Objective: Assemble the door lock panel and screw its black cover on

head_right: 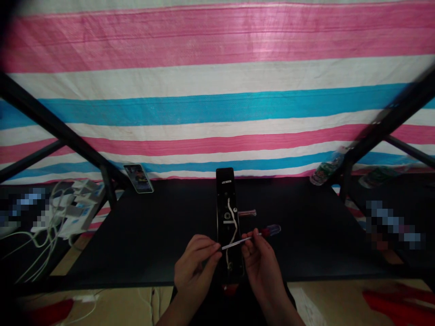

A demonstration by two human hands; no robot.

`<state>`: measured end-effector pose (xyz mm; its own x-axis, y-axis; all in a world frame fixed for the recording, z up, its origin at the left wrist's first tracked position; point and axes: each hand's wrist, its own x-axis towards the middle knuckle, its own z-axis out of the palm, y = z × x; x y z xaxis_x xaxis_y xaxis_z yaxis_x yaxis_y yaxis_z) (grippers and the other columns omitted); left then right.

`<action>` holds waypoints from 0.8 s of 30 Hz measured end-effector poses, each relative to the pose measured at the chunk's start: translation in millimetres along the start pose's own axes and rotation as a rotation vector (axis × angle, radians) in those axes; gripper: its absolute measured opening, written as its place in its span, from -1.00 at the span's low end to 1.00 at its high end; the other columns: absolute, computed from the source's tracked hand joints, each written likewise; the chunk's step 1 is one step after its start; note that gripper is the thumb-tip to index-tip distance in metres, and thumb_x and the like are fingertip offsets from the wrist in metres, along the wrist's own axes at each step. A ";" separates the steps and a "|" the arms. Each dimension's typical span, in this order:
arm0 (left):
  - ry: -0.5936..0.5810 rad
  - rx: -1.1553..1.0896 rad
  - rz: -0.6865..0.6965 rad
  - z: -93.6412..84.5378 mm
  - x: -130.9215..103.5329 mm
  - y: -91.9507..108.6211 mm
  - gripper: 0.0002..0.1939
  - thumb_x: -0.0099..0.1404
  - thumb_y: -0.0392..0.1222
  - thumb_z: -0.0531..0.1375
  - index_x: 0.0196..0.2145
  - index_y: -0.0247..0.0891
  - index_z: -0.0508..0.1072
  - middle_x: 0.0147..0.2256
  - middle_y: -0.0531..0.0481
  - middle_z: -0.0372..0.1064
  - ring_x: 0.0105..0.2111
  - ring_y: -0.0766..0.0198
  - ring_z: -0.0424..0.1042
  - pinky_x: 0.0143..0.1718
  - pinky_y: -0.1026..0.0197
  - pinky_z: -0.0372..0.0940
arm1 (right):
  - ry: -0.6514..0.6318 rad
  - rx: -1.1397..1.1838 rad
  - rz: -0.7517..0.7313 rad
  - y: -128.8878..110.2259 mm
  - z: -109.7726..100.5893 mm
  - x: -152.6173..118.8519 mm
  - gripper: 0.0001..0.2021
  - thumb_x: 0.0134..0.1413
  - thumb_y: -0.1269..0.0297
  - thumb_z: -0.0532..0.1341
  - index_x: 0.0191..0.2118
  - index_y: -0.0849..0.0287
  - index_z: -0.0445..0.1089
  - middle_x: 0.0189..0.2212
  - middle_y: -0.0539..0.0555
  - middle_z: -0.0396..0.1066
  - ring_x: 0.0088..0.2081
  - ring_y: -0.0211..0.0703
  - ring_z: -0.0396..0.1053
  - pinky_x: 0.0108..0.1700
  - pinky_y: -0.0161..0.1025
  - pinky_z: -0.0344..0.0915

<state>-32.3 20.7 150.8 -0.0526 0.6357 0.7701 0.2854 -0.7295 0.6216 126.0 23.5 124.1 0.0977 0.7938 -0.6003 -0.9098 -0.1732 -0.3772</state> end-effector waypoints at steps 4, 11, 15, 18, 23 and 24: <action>-0.036 -0.058 -0.086 -2.1 -4.2 0.2 -0.77 0.27 -0.45 0.26 -0.16 -0.23 0.56 -0.32 -0.05 0.53 -0.32 0.25 0.50 -0.33 0.22 0.44 | -0.026 -0.022 -0.018 -2.2 -0.3 0.7 -0.69 -0.29 0.43 0.59 -0.37 0.21 0.52 -0.45 0.00 0.59 -0.50 -0.32 0.54 -0.41 -0.52 0.51; -0.040 -0.141 -0.265 -2.0 -2.5 3.8 -0.82 0.29 -0.41 0.23 -0.23 -0.20 0.59 -0.30 -0.05 0.53 -0.31 0.26 0.54 -0.30 0.26 0.44 | -0.084 -0.053 -0.016 -0.7 -1.9 1.2 -0.70 -0.25 0.36 0.59 -0.36 0.20 0.53 -0.44 -0.04 0.60 -0.50 -0.37 0.53 -0.37 -0.56 0.50; -0.033 -0.125 -0.245 -1.5 -1.2 4.4 -0.81 0.27 -0.39 0.26 -0.21 -0.19 0.62 -0.31 -0.04 0.54 -0.33 0.27 0.54 -0.31 0.29 0.44 | -0.054 0.002 0.006 -2.3 0.6 -1.3 -0.67 -0.34 0.40 0.61 -0.38 0.22 0.54 -0.44 0.00 0.60 -0.49 -0.35 0.53 -0.38 -0.55 0.50; -0.016 -0.102 -0.297 -1.0 -1.6 4.5 -0.79 0.27 -0.38 0.28 -0.20 -0.15 0.64 -0.31 -0.03 0.56 -0.34 0.29 0.54 -0.34 0.32 0.43 | -0.065 0.003 -0.016 -3.0 0.8 -1.8 -0.68 -0.33 0.39 0.61 -0.38 0.20 0.54 -0.44 -0.02 0.60 -0.49 -0.34 0.54 -0.36 -0.52 0.52; -0.015 -0.090 -0.459 -1.3 0.3 3.3 -0.87 0.27 -0.27 0.30 -0.27 -0.15 0.68 -0.31 -0.06 0.60 -0.36 0.27 0.57 -0.39 0.34 0.43 | -0.081 -0.021 -0.093 -1.1 -3.4 -0.7 -0.70 -0.27 0.35 0.60 -0.36 0.19 0.55 -0.40 -0.02 0.61 -0.43 -0.32 0.56 -0.31 -0.50 0.52; -0.018 -0.101 -0.485 -1.3 1.0 2.6 -0.88 0.27 -0.25 0.31 -0.27 -0.15 0.68 -0.31 -0.07 0.60 -0.37 0.26 0.57 -0.41 0.34 0.43 | -0.079 -0.024 -0.111 -0.8 -4.2 -1.0 -0.71 -0.27 0.35 0.60 -0.37 0.18 0.56 -0.39 -0.01 0.61 -0.42 -0.31 0.57 -0.30 -0.49 0.52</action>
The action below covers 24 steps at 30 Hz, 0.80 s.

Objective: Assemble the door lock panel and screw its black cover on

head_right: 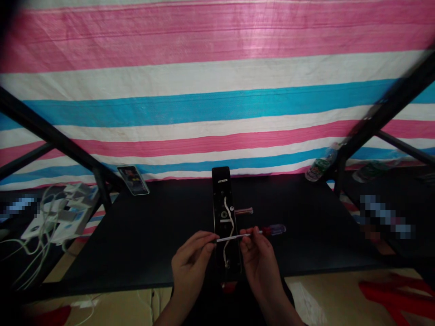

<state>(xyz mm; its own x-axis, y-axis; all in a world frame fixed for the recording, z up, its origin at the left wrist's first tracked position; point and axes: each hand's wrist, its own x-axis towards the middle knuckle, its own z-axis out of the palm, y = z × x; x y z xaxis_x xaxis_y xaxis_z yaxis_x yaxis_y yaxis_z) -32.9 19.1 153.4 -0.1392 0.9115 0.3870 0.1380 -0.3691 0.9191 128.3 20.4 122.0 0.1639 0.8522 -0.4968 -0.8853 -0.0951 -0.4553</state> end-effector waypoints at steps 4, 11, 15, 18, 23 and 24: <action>-0.022 -0.038 -0.072 0.4 3.5 -2.0 -0.85 0.28 -0.18 0.30 -0.24 -0.16 0.69 -0.34 -0.10 0.61 -0.41 0.24 0.57 -0.41 0.30 0.45 | -0.025 -0.024 -0.057 -1.6 -0.5 -3.2 -0.73 -0.26 0.32 0.59 -0.37 0.16 0.57 -0.35 0.00 0.62 -0.42 -0.31 0.57 -0.29 -0.46 0.53; -0.050 -0.030 -0.165 3.5 5.9 -0.1 -0.77 0.32 -0.11 0.25 -0.22 -0.22 0.69 -0.44 -0.09 0.58 -0.44 0.22 0.56 -0.41 0.27 0.45 | -0.032 -0.079 -0.138 -6.1 2.8 -7.2 -0.72 -0.24 0.23 0.59 -0.37 0.17 0.59 -0.35 0.05 0.62 -0.43 -0.30 0.55 -0.29 -0.42 0.51; -0.076 -0.058 -0.213 5.7 8.6 2.9 -0.75 0.32 -0.08 0.24 -0.22 -0.24 0.68 -0.46 -0.09 0.58 -0.47 0.22 0.56 -0.44 0.27 0.45 | -0.034 -0.106 -0.195 -7.1 3.6 -8.8 -0.74 -0.21 0.21 0.58 -0.38 0.17 0.58 -0.35 0.06 0.61 -0.44 -0.30 0.53 -0.29 -0.39 0.50; -0.078 -0.060 -0.221 6.7 10.8 4.3 -0.73 0.32 -0.06 0.24 -0.22 -0.26 0.68 -0.47 -0.10 0.58 -0.47 0.20 0.56 -0.42 0.25 0.46 | -0.042 -0.119 -0.216 -8.8 4.8 -10.1 -0.72 -0.23 0.18 0.58 -0.39 0.17 0.58 -0.36 0.06 0.60 -0.46 -0.30 0.51 -0.31 -0.37 0.50; -0.079 -0.060 -0.249 8.6 11.8 4.8 -0.68 0.32 0.01 0.25 -0.24 -0.27 0.68 -0.47 -0.11 0.58 -0.46 0.18 0.57 -0.42 0.23 0.47 | -0.058 -0.137 -0.233 -11.4 6.2 -9.4 -0.74 -0.18 0.16 0.57 -0.39 0.16 0.58 -0.36 0.06 0.60 -0.44 -0.28 0.52 -0.29 -0.35 0.49; -0.076 -0.062 -0.255 8.8 11.6 4.6 -0.68 0.32 0.02 0.25 -0.25 -0.27 0.68 -0.46 -0.11 0.59 -0.46 0.18 0.58 -0.42 0.23 0.47 | -0.065 -0.139 -0.231 -11.8 6.5 -9.0 -0.74 -0.18 0.16 0.56 -0.39 0.15 0.58 -0.35 0.05 0.60 -0.45 -0.29 0.51 -0.29 -0.35 0.49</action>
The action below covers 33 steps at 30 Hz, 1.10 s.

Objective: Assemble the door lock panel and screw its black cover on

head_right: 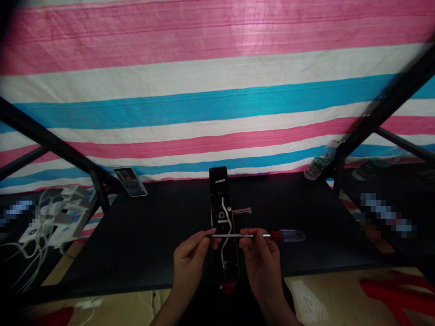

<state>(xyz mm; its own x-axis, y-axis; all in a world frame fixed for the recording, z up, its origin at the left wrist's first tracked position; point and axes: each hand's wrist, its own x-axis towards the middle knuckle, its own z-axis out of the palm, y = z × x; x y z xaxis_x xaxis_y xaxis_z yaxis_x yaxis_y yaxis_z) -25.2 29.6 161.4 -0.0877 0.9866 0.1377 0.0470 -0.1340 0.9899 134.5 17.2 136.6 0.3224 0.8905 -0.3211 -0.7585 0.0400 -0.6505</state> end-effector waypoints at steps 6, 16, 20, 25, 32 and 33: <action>-0.027 -0.012 0.047 -1.3 -0.6 -4.0 -0.72 0.35 -0.05 0.22 -0.18 -0.23 0.67 -0.46 -0.09 0.59 -0.45 0.21 0.57 -0.39 0.25 0.45 | -0.028 -0.001 -0.006 -0.5 1.4 1.4 -0.77 -0.18 0.17 0.56 -0.39 0.12 0.59 -0.37 0.04 0.60 -0.46 -0.29 0.51 -0.33 -0.35 0.49; -0.074 0.069 0.080 -2.5 0.2 -11.6 -0.66 0.38 -0.11 0.19 -0.49 -0.26 0.62 -0.33 -0.14 0.62 -0.30 0.15 0.59 -0.30 0.23 0.44 | -0.033 0.008 0.002 0.1 3.8 1.8 -0.76 -0.20 0.22 0.57 -0.38 0.13 0.59 -0.36 0.05 0.61 -0.46 -0.28 0.53 -0.31 -0.36 0.51; -0.113 0.081 0.092 -3.7 -0.3 -17.6 -0.71 0.40 -0.13 0.16 -0.35 -0.24 0.65 -0.41 -0.07 0.58 -0.34 0.20 0.57 -0.28 0.23 0.43 | -0.056 -0.032 -0.046 -1.2 6.7 4.2 -0.78 -0.14 0.19 0.54 -0.36 0.13 0.59 -0.34 0.06 0.61 -0.45 -0.26 0.54 -0.29 -0.34 0.51; -0.080 0.196 0.086 -3.1 0.9 -44.7 -0.72 0.42 -0.12 0.15 -0.07 -0.18 0.62 -0.20 -0.11 0.58 -0.20 0.17 0.55 -0.11 0.12 0.44 | -0.127 -0.218 -0.313 -12.2 14.8 27.1 -0.80 0.04 0.14 0.45 -0.32 0.16 0.57 -0.32 0.10 0.62 -0.42 -0.22 0.57 -0.24 -0.29 0.52; 0.068 0.474 0.024 10.9 2.8 -112.2 -0.46 0.44 -0.09 0.09 0.33 -0.10 0.24 0.38 -0.19 0.05 0.35 0.00 0.08 0.34 -0.21 0.04 | -0.364 -0.697 -0.628 -22.1 51.1 83.9 -0.81 0.27 0.12 0.27 -0.21 0.14 0.50 -0.27 0.10 0.63 -0.31 -0.06 0.62 -0.21 -0.18 0.52; 0.050 0.456 0.001 13.0 2.6 -120.2 -0.44 0.45 -0.08 0.06 0.37 -0.13 0.16 0.40 -0.19 0.00 0.38 0.01 0.04 0.36 -0.19 0.00 | -0.397 -0.751 -0.644 -20.1 57.7 90.0 -0.79 0.28 0.10 0.25 -0.22 0.13 0.50 -0.31 0.10 0.63 -0.31 -0.05 0.62 -0.20 -0.17 0.52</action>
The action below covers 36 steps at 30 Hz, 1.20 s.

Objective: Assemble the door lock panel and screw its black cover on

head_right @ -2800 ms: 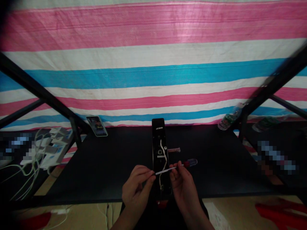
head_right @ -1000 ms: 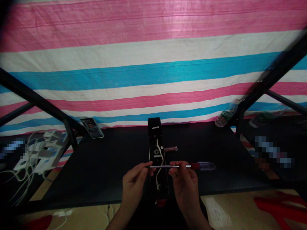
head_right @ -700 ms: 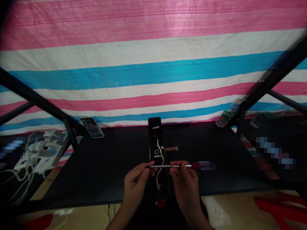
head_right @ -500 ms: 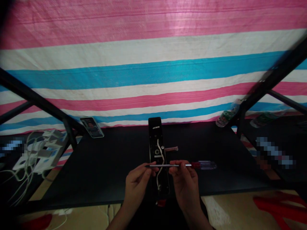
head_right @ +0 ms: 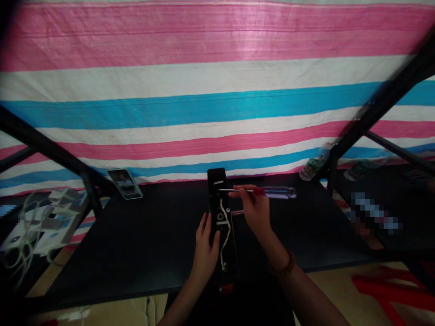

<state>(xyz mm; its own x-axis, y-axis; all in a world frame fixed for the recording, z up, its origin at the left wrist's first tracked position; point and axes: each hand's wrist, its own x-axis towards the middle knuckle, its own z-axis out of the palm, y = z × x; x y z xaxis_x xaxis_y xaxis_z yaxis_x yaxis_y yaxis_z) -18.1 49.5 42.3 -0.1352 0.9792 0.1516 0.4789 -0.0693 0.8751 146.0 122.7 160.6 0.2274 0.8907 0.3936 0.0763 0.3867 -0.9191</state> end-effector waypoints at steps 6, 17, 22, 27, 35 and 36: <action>-0.120 -0.163 -0.044 15.7 -6.3 -25.5 -0.37 0.50 -0.08 -0.03 0.44 -0.18 -0.06 0.40 -0.20 0.01 0.39 0.06 0.04 0.38 -0.14 -0.02 | -0.217 -0.153 -0.031 14.0 25.5 16.9 -0.70 0.30 0.00 0.17 -0.24 0.12 0.48 -0.42 0.09 0.62 -0.33 0.00 0.62 -0.24 -0.15 0.54; -0.144 -0.256 -0.047 15.5 -8.8 -37.0 -0.38 0.50 -0.06 -0.02 0.44 -0.14 -0.07 0.43 -0.14 -0.07 0.42 0.09 -0.05 0.39 -0.10 -0.04 | -0.184 -0.230 -0.058 41.8 30.9 33.3 -0.69 0.30 -0.01 0.14 -0.28 0.10 0.48 -0.42 0.09 0.62 -0.33 0.02 0.62 -0.17 -0.10 0.53; -0.143 -0.262 -0.054 16.5 -10.4 -39.6 -0.37 0.50 -0.05 -0.01 0.43 -0.15 -0.06 0.42 -0.15 -0.04 0.41 0.09 -0.04 0.38 -0.10 -0.02 | -0.197 -0.223 -0.059 44.9 37.9 31.5 -0.70 0.31 0.00 0.14 -0.27 0.10 0.48 -0.41 0.08 0.63 -0.33 0.01 0.62 -0.18 -0.12 0.53; -0.132 -0.264 -0.063 16.4 -10.8 -41.2 -0.38 0.50 -0.05 0.00 0.43 -0.13 -0.05 0.42 -0.13 -0.05 0.41 0.11 -0.03 0.39 -0.09 -0.04 | -0.131 -0.203 -0.051 31.5 22.6 26.8 -0.70 0.31 -0.01 0.15 -0.24 0.10 0.47 -0.40 0.08 0.63 -0.32 0.02 0.62 -0.19 -0.12 0.54; -0.124 -0.271 -0.061 17.0 -9.6 -42.2 -0.37 0.48 -0.02 0.01 0.43 -0.12 -0.02 0.43 -0.11 -0.06 0.41 0.09 -0.04 0.39 -0.08 -0.04 | -0.114 -0.310 -0.058 17.7 -8.8 20.6 -0.75 0.30 0.07 0.17 -0.27 0.11 0.44 -0.43 0.10 0.62 -0.36 0.00 0.62 -0.27 -0.18 0.52; -0.124 -0.274 -0.062 16.8 -9.4 -41.5 -0.37 0.48 -0.02 0.01 0.43 -0.12 -0.02 0.43 -0.10 -0.07 0.42 0.10 -0.05 0.39 -0.08 -0.05 | -0.133 -0.341 -0.069 19.0 -9.2 20.6 -0.76 0.30 0.09 0.16 -0.28 0.11 0.44 -0.44 0.10 0.62 -0.37 0.00 0.62 -0.27 -0.18 0.51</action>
<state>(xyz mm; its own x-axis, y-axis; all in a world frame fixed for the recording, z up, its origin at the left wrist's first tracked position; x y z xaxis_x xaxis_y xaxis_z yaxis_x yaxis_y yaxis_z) -22.1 46.3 -3.2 -0.0417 0.9978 0.0512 0.2194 -0.0408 0.9748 161.0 146.2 151.0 0.0839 0.8974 0.4332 0.4110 0.3648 -0.8355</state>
